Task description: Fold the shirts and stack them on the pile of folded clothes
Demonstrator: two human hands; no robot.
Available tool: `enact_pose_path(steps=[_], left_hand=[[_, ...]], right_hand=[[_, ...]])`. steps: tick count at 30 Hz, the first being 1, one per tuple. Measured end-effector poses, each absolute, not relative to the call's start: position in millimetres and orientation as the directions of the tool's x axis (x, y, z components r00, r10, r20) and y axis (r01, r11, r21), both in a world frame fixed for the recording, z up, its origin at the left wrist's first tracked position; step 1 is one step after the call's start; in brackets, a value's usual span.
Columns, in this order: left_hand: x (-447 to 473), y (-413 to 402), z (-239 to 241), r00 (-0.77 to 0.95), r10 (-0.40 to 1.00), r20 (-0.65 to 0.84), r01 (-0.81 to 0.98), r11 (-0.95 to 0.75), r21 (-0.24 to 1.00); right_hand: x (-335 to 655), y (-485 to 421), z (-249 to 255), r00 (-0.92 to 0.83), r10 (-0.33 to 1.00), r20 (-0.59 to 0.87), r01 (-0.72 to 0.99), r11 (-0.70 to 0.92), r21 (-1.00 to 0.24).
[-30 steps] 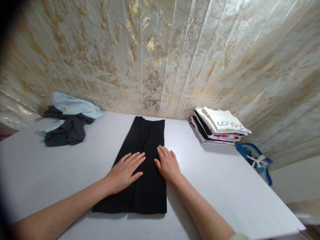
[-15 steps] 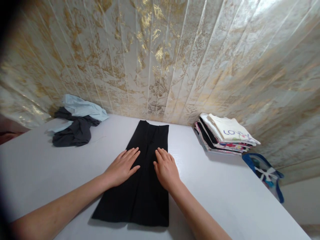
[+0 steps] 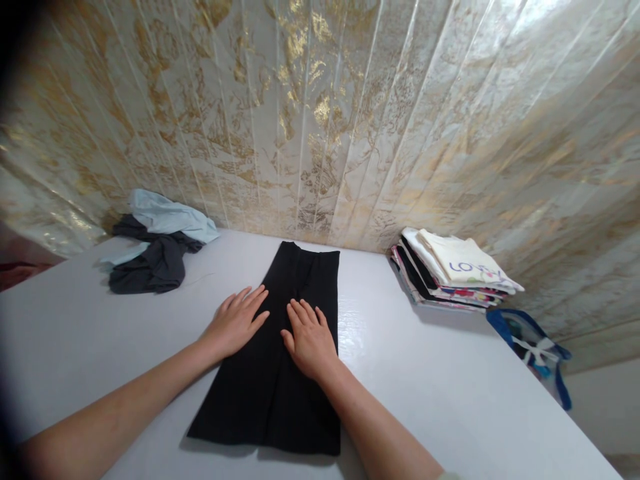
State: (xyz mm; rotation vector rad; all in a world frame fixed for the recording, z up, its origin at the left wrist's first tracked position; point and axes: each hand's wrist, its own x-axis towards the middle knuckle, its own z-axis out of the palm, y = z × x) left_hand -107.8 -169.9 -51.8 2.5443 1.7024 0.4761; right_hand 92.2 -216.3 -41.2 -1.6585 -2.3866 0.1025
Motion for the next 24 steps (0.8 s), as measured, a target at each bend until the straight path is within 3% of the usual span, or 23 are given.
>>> enact_pose_path(steps=[3,24], left_hand=[[-110,-165,-51,0.286,0.918,0.274,0.918,-0.345,0.197],[-104,-179,-55,0.334,0.921,0.198,0.924,-0.362,0.121]], right_hand=[[92,-217,-40,-0.332,0.931,0.153,0.913,0.358,-0.195],[94,-223,-41,-0.345,0.929,0.131,0.908,0.366,-0.204]])
